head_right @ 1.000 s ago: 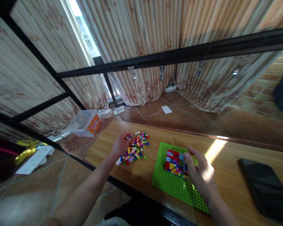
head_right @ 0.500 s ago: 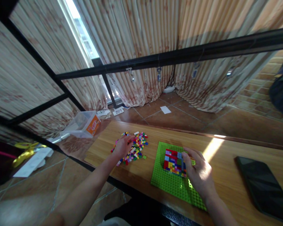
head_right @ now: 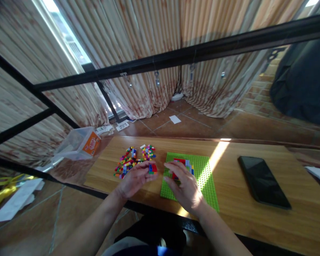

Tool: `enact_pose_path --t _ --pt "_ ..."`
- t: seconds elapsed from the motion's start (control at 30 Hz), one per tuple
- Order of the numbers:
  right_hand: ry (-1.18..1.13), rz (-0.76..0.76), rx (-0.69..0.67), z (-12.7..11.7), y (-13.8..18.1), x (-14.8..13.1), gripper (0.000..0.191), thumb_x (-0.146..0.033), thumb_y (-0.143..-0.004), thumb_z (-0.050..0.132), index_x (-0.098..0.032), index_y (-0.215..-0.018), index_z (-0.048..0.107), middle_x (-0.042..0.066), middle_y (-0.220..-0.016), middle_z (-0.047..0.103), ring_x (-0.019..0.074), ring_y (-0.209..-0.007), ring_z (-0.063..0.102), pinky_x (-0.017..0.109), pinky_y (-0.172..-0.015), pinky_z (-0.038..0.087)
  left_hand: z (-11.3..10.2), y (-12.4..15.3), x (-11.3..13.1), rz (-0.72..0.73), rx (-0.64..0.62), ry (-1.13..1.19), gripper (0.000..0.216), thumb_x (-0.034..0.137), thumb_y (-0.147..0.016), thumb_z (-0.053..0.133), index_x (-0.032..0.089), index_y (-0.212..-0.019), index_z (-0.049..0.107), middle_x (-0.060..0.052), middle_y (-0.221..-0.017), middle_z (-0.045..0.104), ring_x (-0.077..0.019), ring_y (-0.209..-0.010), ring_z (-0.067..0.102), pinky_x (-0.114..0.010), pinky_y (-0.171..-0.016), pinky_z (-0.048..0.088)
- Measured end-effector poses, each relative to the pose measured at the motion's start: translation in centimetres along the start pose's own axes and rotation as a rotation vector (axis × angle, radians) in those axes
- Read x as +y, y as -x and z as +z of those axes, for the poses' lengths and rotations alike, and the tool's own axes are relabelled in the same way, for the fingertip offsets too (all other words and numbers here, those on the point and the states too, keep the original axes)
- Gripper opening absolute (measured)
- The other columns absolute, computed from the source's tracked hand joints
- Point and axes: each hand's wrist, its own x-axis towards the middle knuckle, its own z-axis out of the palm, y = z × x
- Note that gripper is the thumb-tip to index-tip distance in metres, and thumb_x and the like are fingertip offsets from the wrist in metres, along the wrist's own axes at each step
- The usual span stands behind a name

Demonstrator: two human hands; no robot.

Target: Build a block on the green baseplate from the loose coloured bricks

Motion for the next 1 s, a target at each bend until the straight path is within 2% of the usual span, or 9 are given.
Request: enact_pose_path --t 0.07,0.13,0.27,0.37,0.47,0.63,0.73,0.87,1.0 --pt "-0.083 0.03 -0.055 0.4 0.3 -0.8 0.036 -0.035 -0.09 0.06 -0.027 -0.125 0.061 0.008 -0.115 0.065 0.0181 -0.091 0.067 0.035 -0.083 0.057 1.3 0.3 -0.9 -0.085 -0.041 0.035 0.032 0.023 -0.071 0.077 0.015 -0.102 0.069 -0.006 -0.095 0.071 -0.0174 -0.082 0.068 -0.036 -0.088 0.051" --pt "-0.166 0.074 -0.072 0.5 0.6 -1.2 0.03 -0.036 -0.09 0.061 -0.026 -0.117 0.065 0.007 -0.106 0.068 0.0181 -0.089 0.067 0.033 -0.08 0.057 2.2 0.5 -1.6 -0.124 -0.053 0.045 0.031 0.021 -0.069 0.078 0.015 -0.099 0.069 -0.007 -0.094 0.071 -0.017 -0.082 0.067 -0.035 -0.086 0.051" --pt "-0.25 0.165 -0.011 0.9 1.2 -0.9 0.021 -0.034 -0.087 0.064 -0.024 -0.104 0.07 0.004 -0.09 0.069 0.0163 -0.077 0.066 0.031 -0.071 0.057 3.4 0.8 -2.5 -0.123 -0.011 0.049 0.03 0.03 -0.072 0.078 0.017 -0.097 0.068 -0.007 -0.094 0.069 -0.0162 -0.082 0.066 -0.033 -0.082 0.051" --pt "-0.21 0.164 0.049 1.5 2.0 -0.6 0.023 -0.03 -0.084 0.067 -0.025 -0.106 0.069 0.004 -0.092 0.07 0.0174 -0.079 0.066 0.032 -0.073 0.057 4.0 1.2 -3.3 -0.134 0.029 0.03 0.034 0.042 -0.074 0.076 0.017 -0.096 0.068 -0.006 -0.092 0.069 -0.0151 -0.079 0.064 -0.03 -0.077 0.051" --pt "-0.182 0.136 0.072 2.3 2.9 -0.6 0.025 -0.025 -0.082 0.066 -0.025 -0.107 0.068 0.006 -0.099 0.071 0.02 -0.088 0.068 0.034 -0.079 0.057 4.3 1.6 -4.2 -0.127 0.097 -0.037 0.037 0.045 -0.074 0.076 0.014 -0.092 0.071 -0.006 -0.085 0.069 -0.0128 -0.072 0.061 -0.026 -0.071 0.049" --pt "-0.198 0.206 0.0 2.4 3.4 -1.3 0.024 -0.022 -0.082 0.065 -0.025 -0.105 0.069 0.004 -0.095 0.072 0.0191 -0.084 0.069 0.033 -0.076 0.056 4.6 2.3 -4.8 -0.102 0.138 -0.122 0.038 0.041 -0.073 0.078 0.014 -0.099 0.074 -0.007 -0.085 0.07 -0.0106 -0.073 0.058 -0.022 -0.069 0.045" --pt "-0.236 0.242 -0.049 2.2 3.4 -1.4 0.021 -0.022 -0.084 0.062 -0.025 -0.103 0.071 0.003 -0.094 0.072 0.018 -0.083 0.068 0.032 -0.076 0.056 4.7 2.5 -4.8 -0.104 0.148 -0.094 0.036 0.038 -0.072 0.079 0.013 -0.098 0.074 -0.008 -0.086 0.07 -0.0109 -0.074 0.059 -0.022 -0.07 0.045" --pt "-0.285 0.299 -0.028 2.6 3.4 -1.1 0.02 -0.026 -0.085 0.063 -0.024 -0.102 0.072 0.004 -0.091 0.072 0.0184 -0.08 0.068 0.033 -0.074 0.057 4.6 2.2 -4.8 -0.141 0.198 0.012 0.031 0.032 -0.068 0.083 0.013 -0.09 0.074 -0.006 -0.082 0.069 -0.0091 -0.072 0.058 -0.021 -0.069 0.044" --pt "-0.384 0.31 0.051 3.1 3.6 -0.6 0.019 -0.031 -0.085 0.065 -0.023 -0.101 0.073 0.006 -0.092 0.072 0.02 -0.083 0.068 0.035 -0.076 0.057 4.4 1.9 -4.6 -0.171 0.231 0.063 0.029 0.025 -0.064 0.085 0.012 -0.087 0.074 -0.006 -0.083 0.068 -0.0081 -0.071 0.058 -0.019 -0.066 0.043"
